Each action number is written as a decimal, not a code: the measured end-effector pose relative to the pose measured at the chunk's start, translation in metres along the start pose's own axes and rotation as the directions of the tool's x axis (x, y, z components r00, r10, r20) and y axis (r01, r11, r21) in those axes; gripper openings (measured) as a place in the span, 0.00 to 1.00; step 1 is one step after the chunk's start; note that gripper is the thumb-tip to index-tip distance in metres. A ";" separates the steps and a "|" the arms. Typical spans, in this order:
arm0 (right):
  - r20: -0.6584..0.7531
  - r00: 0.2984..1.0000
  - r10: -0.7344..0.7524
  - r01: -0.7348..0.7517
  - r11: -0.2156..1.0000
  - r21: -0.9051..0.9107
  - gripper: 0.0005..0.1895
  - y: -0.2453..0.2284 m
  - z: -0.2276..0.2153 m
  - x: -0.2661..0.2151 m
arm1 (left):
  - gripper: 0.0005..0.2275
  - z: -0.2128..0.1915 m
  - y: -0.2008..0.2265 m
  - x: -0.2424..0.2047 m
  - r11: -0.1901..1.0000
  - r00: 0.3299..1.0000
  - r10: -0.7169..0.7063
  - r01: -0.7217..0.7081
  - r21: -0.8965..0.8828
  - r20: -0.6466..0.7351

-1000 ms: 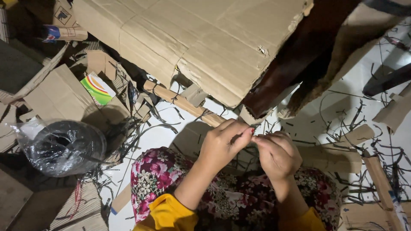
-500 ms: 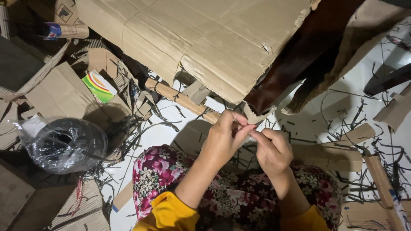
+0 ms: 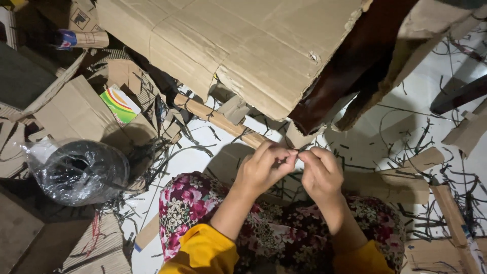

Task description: The person sits on the floor and ties a black cord around a cardboard tube attached to a wooden frame. They use scissors to cut the cord and then tie a knot to secure it.

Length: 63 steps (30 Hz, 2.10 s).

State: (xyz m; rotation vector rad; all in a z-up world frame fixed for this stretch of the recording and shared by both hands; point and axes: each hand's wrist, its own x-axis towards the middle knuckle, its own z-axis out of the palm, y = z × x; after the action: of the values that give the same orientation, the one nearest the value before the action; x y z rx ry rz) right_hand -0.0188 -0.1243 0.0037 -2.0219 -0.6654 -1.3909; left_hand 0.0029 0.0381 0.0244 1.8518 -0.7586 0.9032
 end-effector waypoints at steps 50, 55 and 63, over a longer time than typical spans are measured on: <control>-0.043 0.700 0.713 -0.712 0.701 0.041 0.09 -0.049 -0.027 -0.019 | 0.28 0.092 0.005 -0.196 0.610 0.048 -0.573 0.692 0.386 0.818; 0.037 0.856 0.516 -0.417 0.731 -0.540 0.13 -0.015 0.009 -0.053 | 0.30 0.058 0.076 -0.173 0.545 -0.075 -0.588 0.698 0.464 0.805; 0.353 0.581 0.733 -0.703 0.671 -0.235 0.09 -0.060 -0.060 -0.094 | 0.31 0.152 0.087 -0.224 0.655 -0.145 -0.269 0.698 0.291 0.952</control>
State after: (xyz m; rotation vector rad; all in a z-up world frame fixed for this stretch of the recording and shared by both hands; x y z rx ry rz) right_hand -0.1300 -0.1314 -0.0566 -2.2800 0.1008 -0.4840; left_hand -0.1468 -0.1059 -0.1696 1.9609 -0.6887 -1.2506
